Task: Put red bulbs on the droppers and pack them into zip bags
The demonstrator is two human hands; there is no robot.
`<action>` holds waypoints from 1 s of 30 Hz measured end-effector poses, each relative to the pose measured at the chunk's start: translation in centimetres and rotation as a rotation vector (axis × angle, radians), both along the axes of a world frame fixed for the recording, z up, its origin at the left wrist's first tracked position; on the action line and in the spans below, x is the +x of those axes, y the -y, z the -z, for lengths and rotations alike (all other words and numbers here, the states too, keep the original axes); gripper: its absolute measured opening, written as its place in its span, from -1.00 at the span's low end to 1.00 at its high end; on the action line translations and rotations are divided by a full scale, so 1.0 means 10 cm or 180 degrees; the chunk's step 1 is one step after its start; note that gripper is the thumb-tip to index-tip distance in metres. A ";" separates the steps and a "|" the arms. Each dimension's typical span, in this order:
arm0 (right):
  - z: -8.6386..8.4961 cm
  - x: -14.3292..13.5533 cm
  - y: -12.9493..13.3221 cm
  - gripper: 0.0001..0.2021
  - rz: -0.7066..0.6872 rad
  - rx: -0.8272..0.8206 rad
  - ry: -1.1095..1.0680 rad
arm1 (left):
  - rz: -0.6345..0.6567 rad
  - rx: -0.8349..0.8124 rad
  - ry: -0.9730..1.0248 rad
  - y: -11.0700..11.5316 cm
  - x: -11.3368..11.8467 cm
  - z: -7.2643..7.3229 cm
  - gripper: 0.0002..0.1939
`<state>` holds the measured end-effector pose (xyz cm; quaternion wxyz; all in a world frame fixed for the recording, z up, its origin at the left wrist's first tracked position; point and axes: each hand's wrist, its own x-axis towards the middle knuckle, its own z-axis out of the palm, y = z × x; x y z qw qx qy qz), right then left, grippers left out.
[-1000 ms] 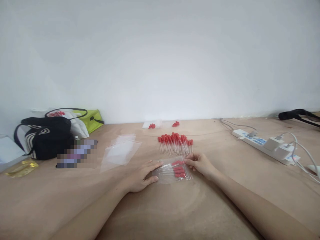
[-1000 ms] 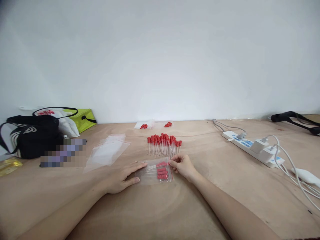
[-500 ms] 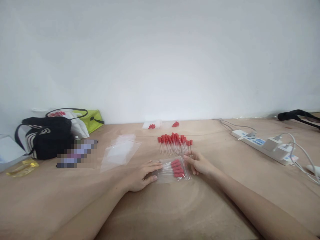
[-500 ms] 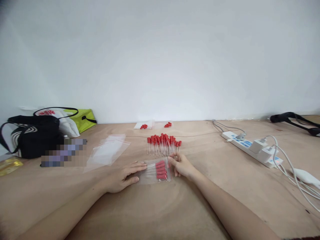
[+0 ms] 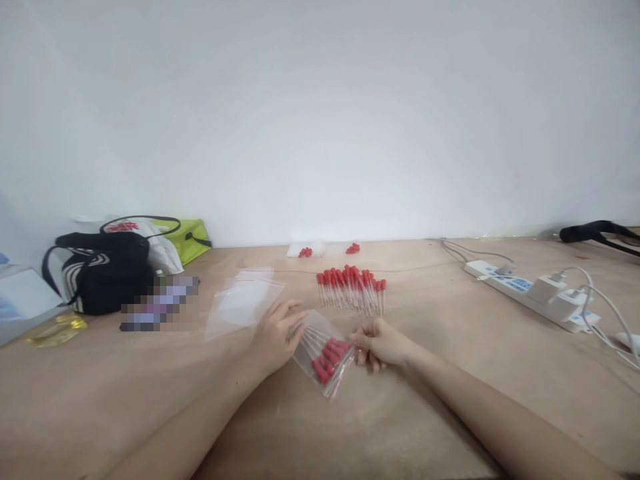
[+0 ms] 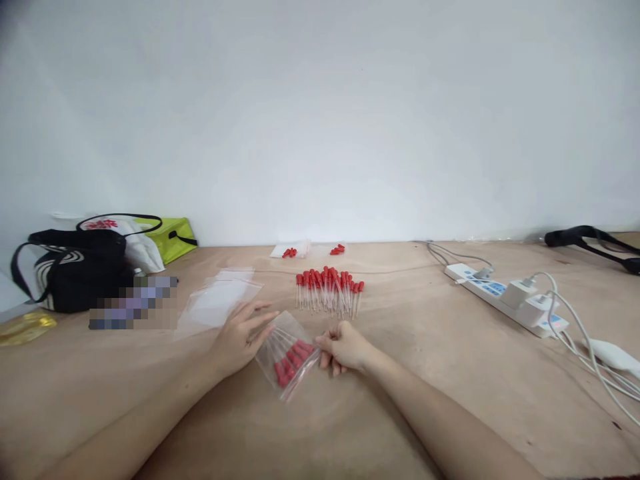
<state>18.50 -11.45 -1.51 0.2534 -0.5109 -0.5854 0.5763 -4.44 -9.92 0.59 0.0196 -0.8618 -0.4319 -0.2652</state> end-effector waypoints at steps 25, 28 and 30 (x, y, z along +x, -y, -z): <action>0.07 0.32 -0.17 -0.82 0.0408 0.1019 0.0214 | 0.0098 -0.0844 -0.0932 -0.81 -0.20 -0.04 -0.60; 0.08 0.32 -0.18 -0.84 0.0376 0.1032 0.0262 | -0.0427 -0.0960 -0.0726 -0.89 -0.39 -0.12 -0.52; 0.08 0.32 -0.18 -0.85 0.0351 0.1059 0.0299 | -0.1420 -0.0849 -0.0473 -0.93 -0.55 -0.15 -0.55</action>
